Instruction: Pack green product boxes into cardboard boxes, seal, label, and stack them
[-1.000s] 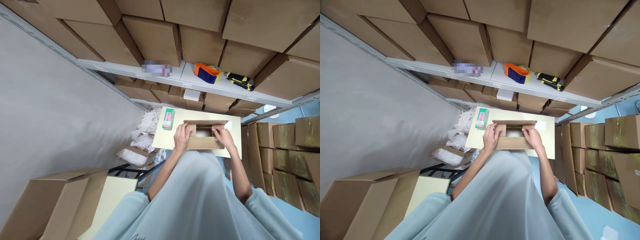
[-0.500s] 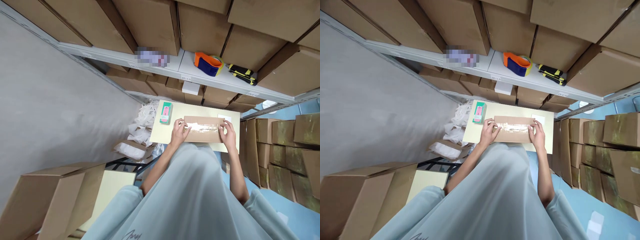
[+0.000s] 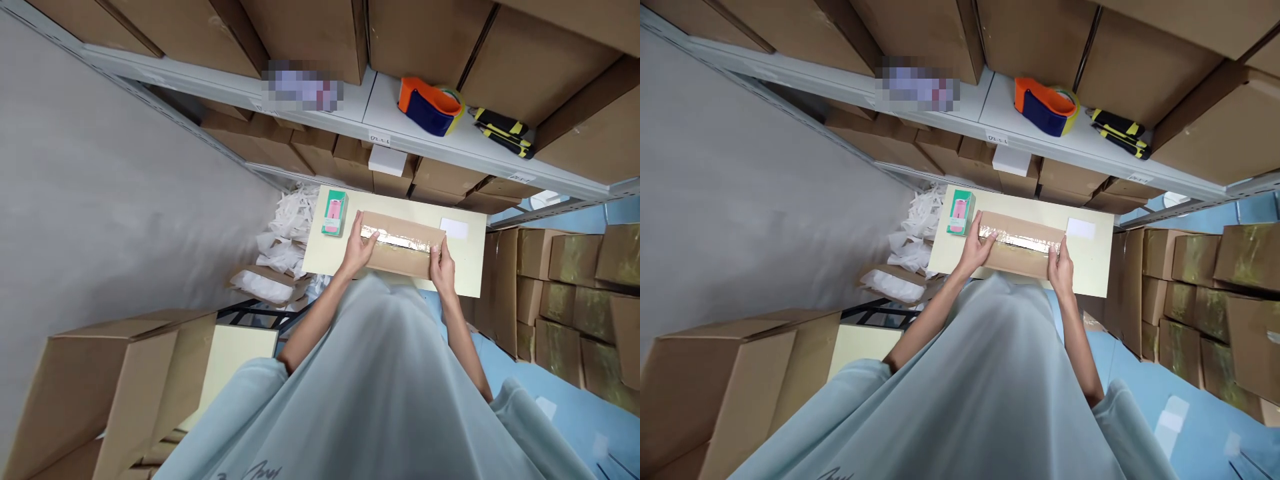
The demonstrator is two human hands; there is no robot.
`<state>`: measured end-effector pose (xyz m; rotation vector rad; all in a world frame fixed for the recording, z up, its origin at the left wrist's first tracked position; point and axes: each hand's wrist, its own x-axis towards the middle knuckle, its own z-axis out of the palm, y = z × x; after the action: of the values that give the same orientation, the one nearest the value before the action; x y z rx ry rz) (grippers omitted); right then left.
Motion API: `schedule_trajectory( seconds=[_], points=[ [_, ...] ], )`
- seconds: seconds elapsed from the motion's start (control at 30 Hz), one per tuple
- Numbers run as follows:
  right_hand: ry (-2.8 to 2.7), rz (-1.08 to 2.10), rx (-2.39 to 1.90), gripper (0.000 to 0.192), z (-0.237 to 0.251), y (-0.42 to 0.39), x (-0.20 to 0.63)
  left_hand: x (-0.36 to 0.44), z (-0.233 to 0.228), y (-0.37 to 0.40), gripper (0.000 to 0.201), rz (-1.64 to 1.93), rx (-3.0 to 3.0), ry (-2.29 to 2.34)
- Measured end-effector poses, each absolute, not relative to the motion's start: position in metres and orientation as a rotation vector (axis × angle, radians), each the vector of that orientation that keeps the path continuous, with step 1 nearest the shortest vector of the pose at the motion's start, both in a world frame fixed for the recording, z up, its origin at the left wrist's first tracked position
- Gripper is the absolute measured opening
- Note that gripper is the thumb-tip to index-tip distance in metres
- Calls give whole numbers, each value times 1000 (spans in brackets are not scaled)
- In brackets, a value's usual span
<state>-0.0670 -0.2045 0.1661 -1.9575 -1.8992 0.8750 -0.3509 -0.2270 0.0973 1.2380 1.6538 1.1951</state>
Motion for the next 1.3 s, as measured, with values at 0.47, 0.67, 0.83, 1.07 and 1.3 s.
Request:
schedule_trajectory(
  seconds=[0.47, 0.67, 0.83, 1.07, 1.3],
  points=[
    [-1961, 679, -2143, 85, 170, -178, -98, -361, 91, -199, 81, 1156, 1328, 1484],
    [-1882, 664, -2283, 82, 180, -187, -104, -366, 93, -197, 79, 1158, 1326, 1457],
    [-1751, 741, -2341, 89, 172, -241, -108, -371, 91, -235, 71, 1108, 1350, 1441],
    [-1748, 871, -2432, 93, 121, -261, -140, -399, 52, -243, 72, 977, 1274, 1534],
    [-1941, 818, -2317, 86, 117, -190, -126, -383, 38, -218, 82, 1028, 1232, 1630]
  ],
)
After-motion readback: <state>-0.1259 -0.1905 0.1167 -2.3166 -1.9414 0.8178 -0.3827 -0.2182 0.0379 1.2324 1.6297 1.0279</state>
